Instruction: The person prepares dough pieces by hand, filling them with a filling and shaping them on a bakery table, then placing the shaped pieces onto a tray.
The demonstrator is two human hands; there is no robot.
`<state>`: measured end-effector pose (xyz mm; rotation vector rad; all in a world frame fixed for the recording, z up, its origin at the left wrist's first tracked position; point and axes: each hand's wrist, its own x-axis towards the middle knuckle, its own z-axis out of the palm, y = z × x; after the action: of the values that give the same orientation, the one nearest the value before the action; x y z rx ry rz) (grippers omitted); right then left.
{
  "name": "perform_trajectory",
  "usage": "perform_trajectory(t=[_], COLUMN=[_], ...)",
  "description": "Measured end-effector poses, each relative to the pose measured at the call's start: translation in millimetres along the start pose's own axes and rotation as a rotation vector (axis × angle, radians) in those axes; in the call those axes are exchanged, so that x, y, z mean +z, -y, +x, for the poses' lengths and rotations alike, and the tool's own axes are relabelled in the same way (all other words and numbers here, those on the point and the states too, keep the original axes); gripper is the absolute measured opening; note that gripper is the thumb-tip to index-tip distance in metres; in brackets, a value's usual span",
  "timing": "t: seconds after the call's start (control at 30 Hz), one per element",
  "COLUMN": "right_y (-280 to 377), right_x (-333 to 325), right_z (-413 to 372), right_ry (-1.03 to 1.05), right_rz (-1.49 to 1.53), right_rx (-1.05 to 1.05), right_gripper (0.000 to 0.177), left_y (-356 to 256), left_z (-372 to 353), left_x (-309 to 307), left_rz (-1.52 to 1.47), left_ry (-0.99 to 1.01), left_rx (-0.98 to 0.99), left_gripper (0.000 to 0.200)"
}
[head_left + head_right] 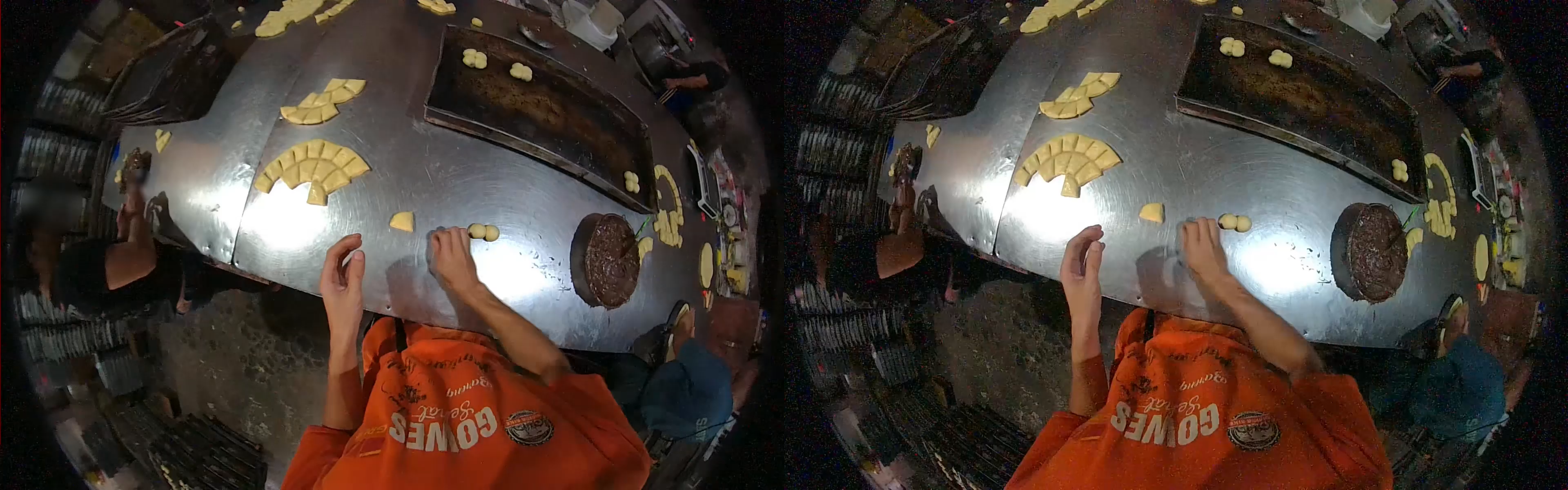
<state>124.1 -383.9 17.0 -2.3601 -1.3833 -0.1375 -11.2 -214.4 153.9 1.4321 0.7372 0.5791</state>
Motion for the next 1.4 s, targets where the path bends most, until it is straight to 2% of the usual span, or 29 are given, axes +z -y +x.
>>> perform_trajectory(t=[0.07, 0.13, 0.23, 0.3, 0.37, 0.4, 0.43, 0.5, 0.53, 0.57, 0.63, 0.67, 0.7, 0.77, 0.8, 0.83, 0.9, 0.93, 0.97, 1.03, 1.07, 1.1, 1.17, 1.23, 1.3, 1.33, 1.37, 1.4], right_y=[14, 16, -19, -5, 14, 17, 7, -10, -14, -7, 3, 11, 16, 17, 7, -2, -19, -34, -40, -40, -32, -12, -11, -3, -2, 1, 4, 4], right_x=[-4, -2, -2, 5, 11, 3, -2, -10, -16, -11, -2, -6, -18, -50, -58, -66, -82, -77, -74, -94, -103, -137, -134, -140, -133, -126, -126, -128], right_z=[-2, -27, -20, -22, -19, -28, -29, -38, -24, -21, -10, -18, -23, -40, -46, -47, -41, -39, -42, -31, -26, -10, -14, -14, -29, -37, -41, -45], right_ry=[0.012, -0.011, -0.018, 0.016, 0.062, -0.078, -0.092, -0.063, 0.006, 0.009, -0.093, -0.051, -0.061, -0.093, 0.067, 0.064, -0.048, -0.095, -0.111, -0.195, -0.177, -0.058, 0.08, 0.068, -0.052, -0.177, -0.25, -0.326], right_rz=[-0.093, 0.273, 0.151, 0.17, 0.207, 0.277, 0.27, 0.2, 0.071, 0.069, 0.153, 0.292, 0.287, 0.455, 0.551, 0.552, 0.68, 0.507, 0.504, 0.163, 0.327, 1.148, 1.482, 1.502, 1.666, 1.847, 1.84, 2.018], right_rx=[-0.016, -0.015, -0.042, 0.023, 0.139, 0.005, 0.012, -0.006, -0.001, 0.015, 0.133, 0.258, 0.261, 0.363, 0.527, 0.538, 0.805, 0.748, 0.745, 0.542, 0.588, 0.884, 0.797, 0.787, 0.884, 0.907, 0.94, 0.99], right_gripper=[0.029, 0.029, 0.026, 0.024, 0.021, 0.018, 0.018, 0.018, 0.021, 0.021, 0.024, 0.028, 0.028, 0.031, 0.037, 0.037, 0.042, 0.045, 0.045, 0.043, 0.041, 0.04, 0.045, 0.046, 0.045, 0.041, 0.041, 0.039], left_y=[2, 6, 13, 26, 62, 87, 94, 113, 116, 117, 110, 111, 108, 96, 89, 80, 68, 65, 63, 54, 47, 44, 62, 57, 50, 42, 40, 38], left_z=[5, 9, 15, 19, 34, 43, 51, 57, 61, 63, 71, 75, 75, 63, 55, 48, 38, 31, 25, 17, 11, 4, -4, -8, -13, -20, -25, -27], left_x=[4, 7, 12, 19, 25, 25, 29, 42, 53, 63, 77, 81, 83, 82, 81, 79, 76, 79, 81, 88, 91, 95, 104, 110, 117, 125, 132, 137], left_rz=[-0.027, -0.019, 0.052, 0.112, 0.32, 0.377, 0.378, 0.868, 0.82, 0.821, 0.642, 0.425, 0.423, 0.051, 0.053, -0.006, -0.062, -0.092, -0.122, -0.105, -0.112, -0.118, -0.119, -0.05, 0.196, 0.133, 0.134, 0.043], left_ry=[0.009, 0.023, 0.049, 0.074, 0.077, 0.053, 0.064, 0.078, 0.028, 0.044, 0.112, 0.163, 0.17, 0.177, 0.187, 0.221, 0.259, 0.314, 0.369, 0.41, 0.476, 0.545, 0.665, 0.682, 0.607, 0.528, 0.595, 0.527], left_rx=[-0.003, 0.008, -0.029, -0.052, -0.08, -0.101, -0.089, 0.153, 0.234, 0.233, 0.187, 0.085, 0.095, 0.006, -0.004, -0.066, -0.114, -0.137, -0.157, -0.158, -0.192, -0.229, -0.104, -0.044, 0.168, 0.135, 0.127, 0.023], left_gripper=[0.025, 0.025, 0.026, 0.027, 0.032, 0.034, 0.034, 0.033, 0.029, 0.029, 0.025, 0.028, 0.028, 0.027, 0.027, 0.029, 0.03, 0.033, 0.036, 0.042, 0.041, 0.04, 0.036, 0.032, 0.03, 0.024, 0.024, 0.021])
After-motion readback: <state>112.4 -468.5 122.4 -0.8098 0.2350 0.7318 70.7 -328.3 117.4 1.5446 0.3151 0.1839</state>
